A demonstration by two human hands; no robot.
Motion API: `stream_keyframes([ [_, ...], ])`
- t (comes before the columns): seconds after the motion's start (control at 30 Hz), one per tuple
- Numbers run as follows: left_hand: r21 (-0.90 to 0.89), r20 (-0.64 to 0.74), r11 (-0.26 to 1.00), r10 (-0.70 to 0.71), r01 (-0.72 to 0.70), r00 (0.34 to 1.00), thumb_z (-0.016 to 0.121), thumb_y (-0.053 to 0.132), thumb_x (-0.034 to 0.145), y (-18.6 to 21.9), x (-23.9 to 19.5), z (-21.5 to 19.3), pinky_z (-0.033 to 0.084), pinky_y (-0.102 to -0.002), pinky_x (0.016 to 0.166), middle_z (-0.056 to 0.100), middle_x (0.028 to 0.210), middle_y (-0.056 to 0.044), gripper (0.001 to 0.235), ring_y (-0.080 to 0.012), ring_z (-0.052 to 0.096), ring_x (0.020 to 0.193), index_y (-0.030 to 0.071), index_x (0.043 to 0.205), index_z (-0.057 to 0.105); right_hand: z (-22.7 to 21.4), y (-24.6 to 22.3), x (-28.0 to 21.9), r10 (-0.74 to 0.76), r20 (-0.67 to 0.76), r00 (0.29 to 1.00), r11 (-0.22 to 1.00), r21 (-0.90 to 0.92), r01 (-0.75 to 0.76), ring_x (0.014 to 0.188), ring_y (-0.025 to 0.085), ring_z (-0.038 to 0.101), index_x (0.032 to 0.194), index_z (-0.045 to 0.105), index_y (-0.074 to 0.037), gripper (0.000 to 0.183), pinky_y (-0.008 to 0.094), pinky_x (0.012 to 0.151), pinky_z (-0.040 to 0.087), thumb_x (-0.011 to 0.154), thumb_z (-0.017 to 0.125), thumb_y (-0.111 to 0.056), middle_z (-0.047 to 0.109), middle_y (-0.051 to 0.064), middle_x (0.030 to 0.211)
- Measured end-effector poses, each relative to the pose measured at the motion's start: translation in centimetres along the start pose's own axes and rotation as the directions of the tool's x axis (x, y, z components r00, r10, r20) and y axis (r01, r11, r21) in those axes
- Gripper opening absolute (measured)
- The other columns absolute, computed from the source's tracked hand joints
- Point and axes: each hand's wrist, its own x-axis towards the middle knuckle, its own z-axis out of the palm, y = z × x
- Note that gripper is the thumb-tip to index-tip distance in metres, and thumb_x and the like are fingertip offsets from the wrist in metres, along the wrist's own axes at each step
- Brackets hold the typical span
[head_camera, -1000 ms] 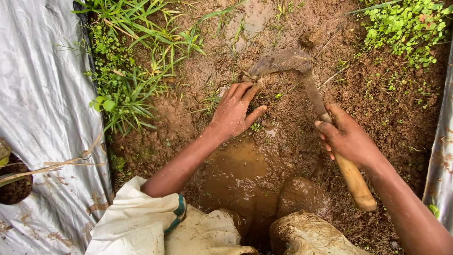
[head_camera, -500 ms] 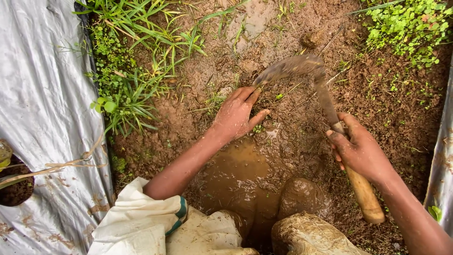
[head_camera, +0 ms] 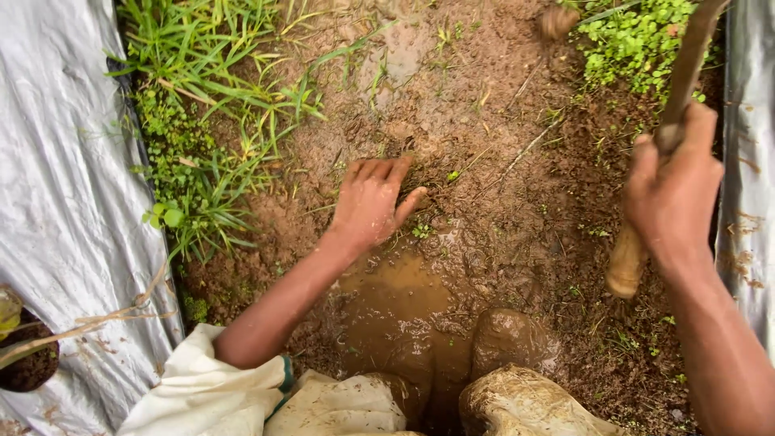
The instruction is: Weeding a muddy area between plastic-covered crop rows using a hand sickle
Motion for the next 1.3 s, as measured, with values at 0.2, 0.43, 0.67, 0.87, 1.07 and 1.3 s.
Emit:
stream_keyframes([
  [0.2,0.008,-0.037,0.990,0.138,-0.138,0.990,0.060,0.044,0.101,-0.6,3.4,-5.0,0.056,-0.058,0.091,0.070,0.126,-0.015,0.047,-0.0340,0.069,0.110,0.012,0.136,0.061,0.4,-2.0,0.3,0.202,0.191,0.961,0.923,0.292,-0.252,0.058,0.023,0.053,0.134,0.037,-0.003,0.026,0.037,0.039,0.049,0.110,0.045,0.002,0.052,0.014,0.094],
  [0.43,0.176,0.079,0.963,0.193,-0.205,0.978,0.078,0.034,0.091,0.5,12.2,-6.1,0.058,-0.053,0.093,0.067,0.122,-0.013,0.048,-0.0320,0.071,0.110,0.013,0.132,0.064,4.2,1.1,0.2,0.142,0.230,0.963,0.863,0.447,-0.235,0.048,0.020,0.053,0.142,0.038,0.009,0.042,0.032,0.034,0.051,0.103,0.049,0.004,0.052,0.015,0.073],
  [0.67,0.177,-0.070,0.981,0.088,-0.075,0.994,0.065,0.051,0.101,-1.8,17.9,-0.7,0.062,-0.056,0.078,0.065,0.124,-0.015,0.056,-0.0319,0.072,0.099,0.011,0.138,0.054,3.4,1.1,1.2,0.332,0.405,0.852,0.835,0.293,-0.465,0.049,0.020,0.054,0.128,0.044,-0.010,0.023,0.035,0.036,0.050,0.106,0.050,-0.008,0.056,0.009,0.072],
  [0.87,0.018,-0.119,0.997,0.073,-0.072,0.990,0.061,0.022,0.103,-3.2,18.9,1.8,0.060,-0.058,0.083,0.067,0.117,-0.013,0.024,-0.0327,0.070,0.103,0.008,0.123,0.067,4.6,1.0,1.7,0.267,0.301,0.916,0.806,0.451,-0.383,0.049,0.017,0.052,0.130,0.039,-0.005,0.026,0.033,0.037,0.050,0.106,0.044,-0.006,0.053,0.007,0.078],
  [1.07,0.026,-0.178,0.992,0.123,-0.120,0.976,0.063,-0.014,0.082,-3.0,18.1,2.5,0.067,-0.047,0.065,0.069,0.103,-0.016,0.034,-0.0329,0.070,0.085,0.002,0.113,0.067,4.8,1.9,1.6,0.351,0.511,0.785,0.812,0.252,-0.527,0.052,0.021,0.054,0.132,0.041,-0.009,0.026,0.036,0.039,0.051,0.106,0.045,-0.010,0.054,0.008,0.076],
  [1.3,0.049,-0.184,0.990,0.140,-0.133,0.973,0.062,-0.012,0.084,-3.2,18.2,2.7,0.066,-0.041,0.059,0.069,0.093,-0.013,0.029,-0.0290,0.069,0.078,0.002,0.108,0.070,6.3,1.8,1.5,0.261,0.408,0.875,0.802,0.413,-0.431,0.052,0.018,0.053,0.125,0.036,-0.009,0.020,0.034,0.038,0.052,0.106,0.042,-0.006,0.053,0.006,0.081],
])
